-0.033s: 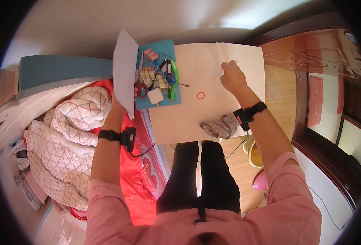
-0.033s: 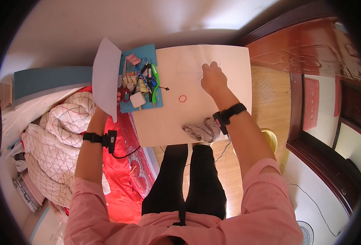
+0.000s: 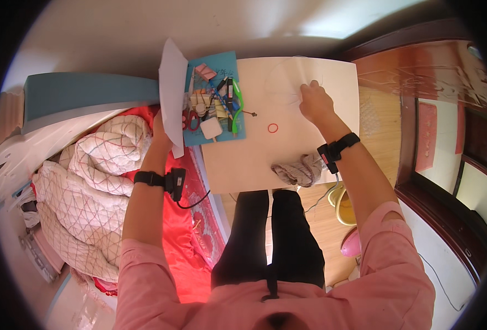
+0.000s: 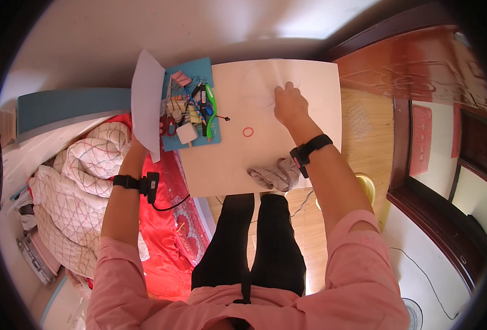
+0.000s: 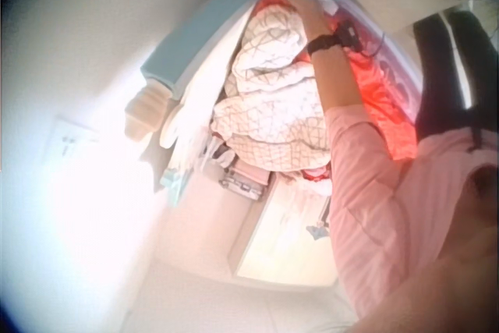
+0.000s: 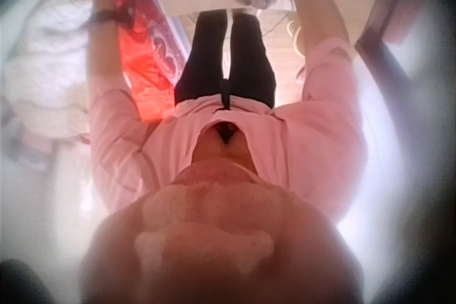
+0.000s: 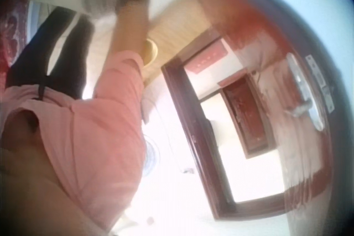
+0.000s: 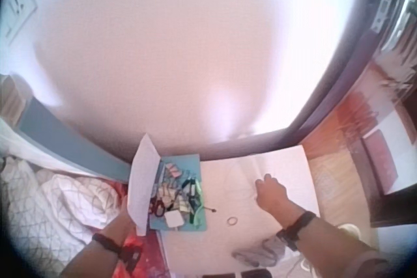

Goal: Cleaning a small bedside table using a rag and a bucket of water.

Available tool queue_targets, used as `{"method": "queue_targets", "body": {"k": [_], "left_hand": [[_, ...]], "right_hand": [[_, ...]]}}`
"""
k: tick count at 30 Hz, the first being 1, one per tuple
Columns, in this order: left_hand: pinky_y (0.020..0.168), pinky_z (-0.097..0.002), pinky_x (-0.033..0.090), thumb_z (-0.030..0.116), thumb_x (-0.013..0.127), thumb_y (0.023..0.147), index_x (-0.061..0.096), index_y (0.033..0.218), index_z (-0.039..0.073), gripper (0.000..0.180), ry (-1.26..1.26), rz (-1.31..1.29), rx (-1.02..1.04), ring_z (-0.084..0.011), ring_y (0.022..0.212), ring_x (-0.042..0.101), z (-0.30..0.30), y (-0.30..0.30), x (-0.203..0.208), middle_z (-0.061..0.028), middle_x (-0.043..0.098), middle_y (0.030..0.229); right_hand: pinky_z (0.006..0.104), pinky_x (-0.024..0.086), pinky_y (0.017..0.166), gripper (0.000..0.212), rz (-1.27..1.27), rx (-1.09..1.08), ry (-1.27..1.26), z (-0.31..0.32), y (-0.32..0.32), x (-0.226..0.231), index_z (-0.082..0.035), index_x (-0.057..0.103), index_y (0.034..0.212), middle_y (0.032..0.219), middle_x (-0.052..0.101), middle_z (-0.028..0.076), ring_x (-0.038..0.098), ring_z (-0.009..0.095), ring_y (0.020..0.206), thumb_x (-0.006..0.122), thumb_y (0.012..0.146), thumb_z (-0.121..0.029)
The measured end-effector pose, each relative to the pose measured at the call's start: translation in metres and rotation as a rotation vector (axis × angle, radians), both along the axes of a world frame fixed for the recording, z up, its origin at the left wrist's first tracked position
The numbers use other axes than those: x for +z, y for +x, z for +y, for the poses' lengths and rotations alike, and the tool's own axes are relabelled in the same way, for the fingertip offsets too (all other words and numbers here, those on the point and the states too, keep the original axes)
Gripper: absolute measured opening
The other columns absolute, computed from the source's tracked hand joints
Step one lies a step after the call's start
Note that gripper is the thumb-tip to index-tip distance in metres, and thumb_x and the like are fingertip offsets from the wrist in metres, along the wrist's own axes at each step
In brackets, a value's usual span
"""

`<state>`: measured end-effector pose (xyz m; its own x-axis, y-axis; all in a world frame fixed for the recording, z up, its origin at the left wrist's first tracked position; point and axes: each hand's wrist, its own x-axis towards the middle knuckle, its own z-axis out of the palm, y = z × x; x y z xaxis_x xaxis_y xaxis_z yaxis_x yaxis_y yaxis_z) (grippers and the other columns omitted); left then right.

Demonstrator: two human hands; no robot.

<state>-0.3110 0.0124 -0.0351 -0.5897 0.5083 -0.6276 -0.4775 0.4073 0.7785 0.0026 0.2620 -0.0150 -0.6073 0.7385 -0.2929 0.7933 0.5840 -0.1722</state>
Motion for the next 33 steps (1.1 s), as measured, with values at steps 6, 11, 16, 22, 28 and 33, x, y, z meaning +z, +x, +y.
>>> {"method": "queue_targets", "body": {"k": [6, 11, 16, 22, 28, 33], "left_hand": [[0.072, -0.0511, 0.047, 0.011, 0.051, 0.077, 0.049, 0.111, 0.004, 0.034, -0.473, 1.024, -0.493, -0.0439, 0.08, 0.06, 0.021, 0.02, 0.011, -0.0252, 0.063, 0.086], [0.073, -0.0525, 0.047, 0.009, 0.05, 0.078, 0.04, 0.119, 0.003, 0.043, -0.541, 0.975, -0.482, -0.0455, 0.083, 0.06, 0.02, 0.022, 0.02, -0.028, 0.062, 0.085], [0.076, -0.0456, 0.048, 0.017, 0.05, 0.084, 0.04, 0.119, 0.002, 0.039, -0.491, 1.111, -0.529, -0.0398, 0.09, 0.06, 0.001, 0.01, -0.018, -0.0238, 0.062, 0.095], [0.063, -0.0369, 0.051, 0.031, 0.053, 0.089, 0.039, 0.109, 0.005, 0.036, -0.026, 0.824, -0.142, -0.0296, 0.076, 0.064, 0.004, 0.019, -0.05, -0.0167, 0.063, 0.084], [0.063, -0.0399, 0.051, 0.021, 0.053, 0.087, 0.041, 0.107, 0.006, 0.028, 0.0, 0.832, -0.081, -0.0338, 0.078, 0.063, -0.016, -0.01, -0.062, -0.0167, 0.062, 0.083], [0.065, -0.0444, 0.049, 0.014, 0.055, 0.082, 0.044, 0.102, 0.004, 0.025, -0.34, 1.312, -0.464, -0.0377, 0.078, 0.062, 0.002, 0.025, 0.007, -0.0157, 0.062, 0.085]], "right_hand": [[0.0426, 0.051, 0.074, 0.011, -0.107, 0.094, -0.006, 0.013, 0.007, -0.011, -0.003, 0.059, 0.086, 0.095, 0.059, 0.014, 0.059, 0.034, 0.086, 0.054, 0.077, -0.004], [0.0354, 0.05, 0.064, 0.005, 0.224, -0.082, -0.131, 0.019, 0.003, 0.009, -0.003, 0.056, 0.081, 0.077, 0.063, 0.012, 0.062, 0.027, 0.069, 0.056, 0.077, -0.007], [0.0243, 0.047, 0.055, 0.006, 0.931, -0.531, -0.936, 0.002, -0.038, 0.096, -0.003, 0.053, 0.081, 0.072, 0.059, 0.006, 0.059, 0.013, 0.06, 0.057, 0.08, -0.007], [0.0263, 0.05, 0.06, 0.004, 1.196, -0.316, -1.105, -0.031, -0.087, 0.178, -0.006, 0.051, 0.084, 0.081, 0.063, 0.008, 0.062, 0.016, 0.067, 0.05, 0.088, -0.008], [0.0277, 0.051, 0.06, 0.003, 1.356, -0.258, -1.274, -0.06, -0.125, 0.179, -0.005, 0.052, 0.089, 0.08, 0.063, 0.009, 0.062, 0.017, 0.063, 0.05, 0.088, -0.006], [0.0284, 0.049, 0.059, 0.017, 0.839, -0.291, -1.079, -0.098, -0.109, 0.099, -0.005, 0.056, 0.095, 0.072, 0.06, 0.008, 0.061, 0.017, 0.062, 0.053, 0.079, -0.003]]}}
